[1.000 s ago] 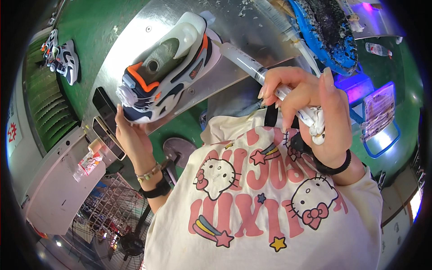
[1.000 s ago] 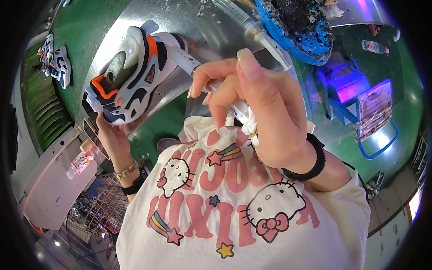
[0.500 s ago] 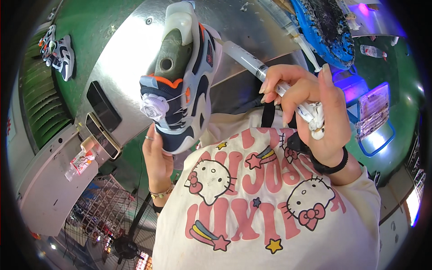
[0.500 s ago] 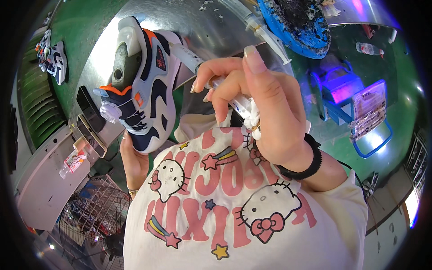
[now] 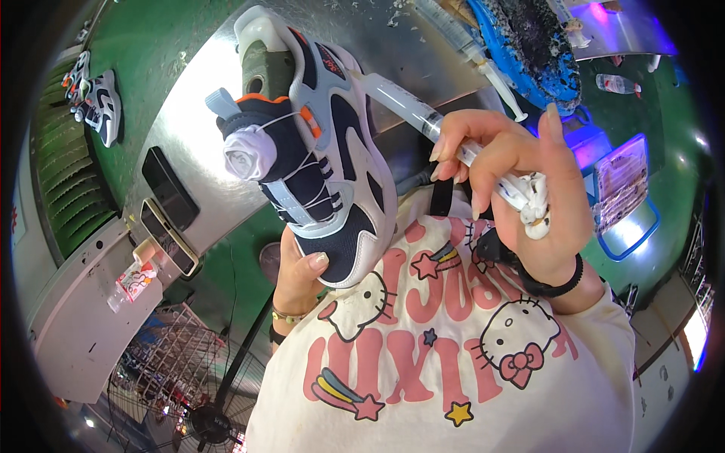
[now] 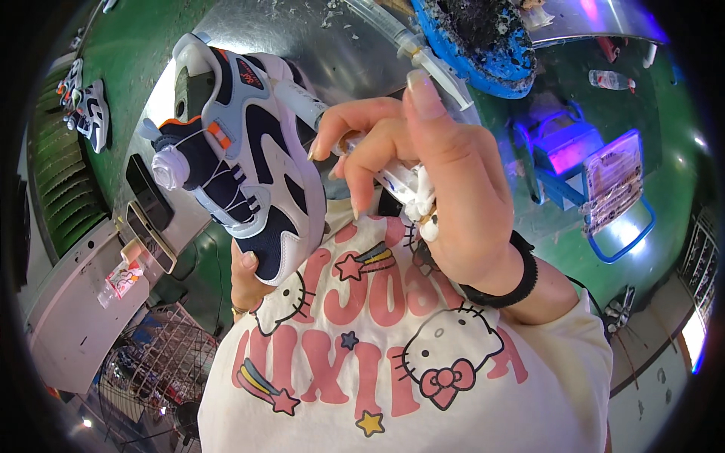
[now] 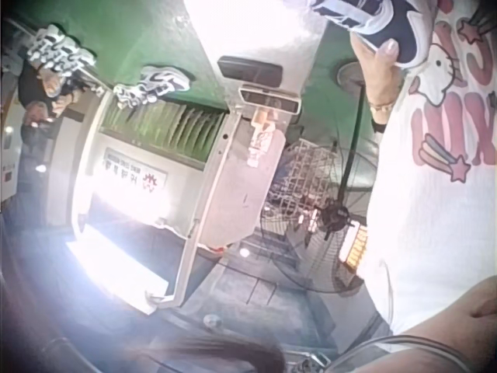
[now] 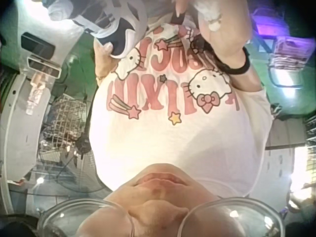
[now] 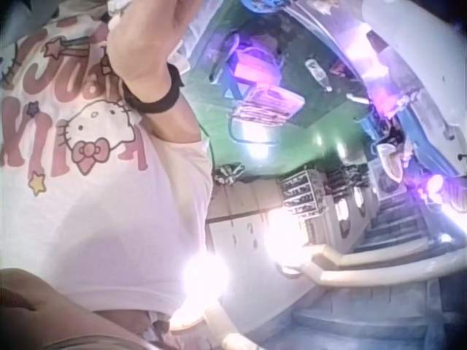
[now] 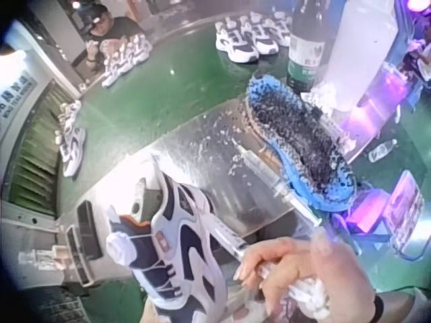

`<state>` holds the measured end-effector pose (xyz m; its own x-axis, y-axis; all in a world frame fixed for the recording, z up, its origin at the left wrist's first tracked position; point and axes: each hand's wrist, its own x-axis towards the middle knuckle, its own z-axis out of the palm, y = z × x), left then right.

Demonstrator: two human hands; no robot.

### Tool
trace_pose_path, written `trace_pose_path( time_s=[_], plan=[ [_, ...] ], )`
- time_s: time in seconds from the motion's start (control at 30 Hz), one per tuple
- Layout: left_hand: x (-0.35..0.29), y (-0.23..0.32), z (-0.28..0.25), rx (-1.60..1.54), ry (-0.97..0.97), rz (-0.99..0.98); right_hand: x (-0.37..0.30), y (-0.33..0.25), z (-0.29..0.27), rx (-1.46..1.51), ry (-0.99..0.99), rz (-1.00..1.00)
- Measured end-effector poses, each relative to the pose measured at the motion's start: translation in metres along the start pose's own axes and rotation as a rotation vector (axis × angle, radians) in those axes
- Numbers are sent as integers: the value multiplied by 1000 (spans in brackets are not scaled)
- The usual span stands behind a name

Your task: Applying glue or adhesive to the seams and soles of shoes using a syringe-like applicator.

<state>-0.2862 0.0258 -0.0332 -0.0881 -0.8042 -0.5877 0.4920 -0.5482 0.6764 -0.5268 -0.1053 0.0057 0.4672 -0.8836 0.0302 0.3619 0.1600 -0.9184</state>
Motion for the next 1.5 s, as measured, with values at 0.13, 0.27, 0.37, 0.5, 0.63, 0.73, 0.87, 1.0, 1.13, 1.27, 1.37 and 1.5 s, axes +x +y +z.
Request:
trace_pose_path(
  time_s=[0.13,0.27,0.37,0.5,0.63,0.73,0.87,1.0,1.13,1.27,1.37,1.5],
  plan=[
    [5,-4,8,-82,-76,-13,-5,-6,-2,1,-30,-12],
    [12,-3,34,-200,-106,-21,-14,-12,-2,-18,-75,-34],
    [20,-3,42,-267,-93,-49,-20,-20,6,39,32,46],
    [28,-16,22,-128,-192,-100,-20,-27,5,-50,-60,23],
    [36,-24,21,-101,-243,-63,-21,-35,0,-129,-126,-8],
    [41,-26,23,-137,-256,-76,-24,-46,0,-175,-129,-3],
    [46,-22,32,-130,-264,-134,-28,-60,8,-181,3,135],
    [52,-20,37,-46,-281,-201,-35,-69,10,-239,90,219],
    [58,-32,35,-35,-375,-175,-40,-75,2,-329,-9,173],
    [59,-33,30,108,-376,-286,-46,-78,1,-301,16,190],
    [61,-25,47,55,-253,-437,-51,-86,1,-332,51,209],
    [62,-27,48,-117,-236,-530,-53,-88,-2,-385,31,224]
  ],
)
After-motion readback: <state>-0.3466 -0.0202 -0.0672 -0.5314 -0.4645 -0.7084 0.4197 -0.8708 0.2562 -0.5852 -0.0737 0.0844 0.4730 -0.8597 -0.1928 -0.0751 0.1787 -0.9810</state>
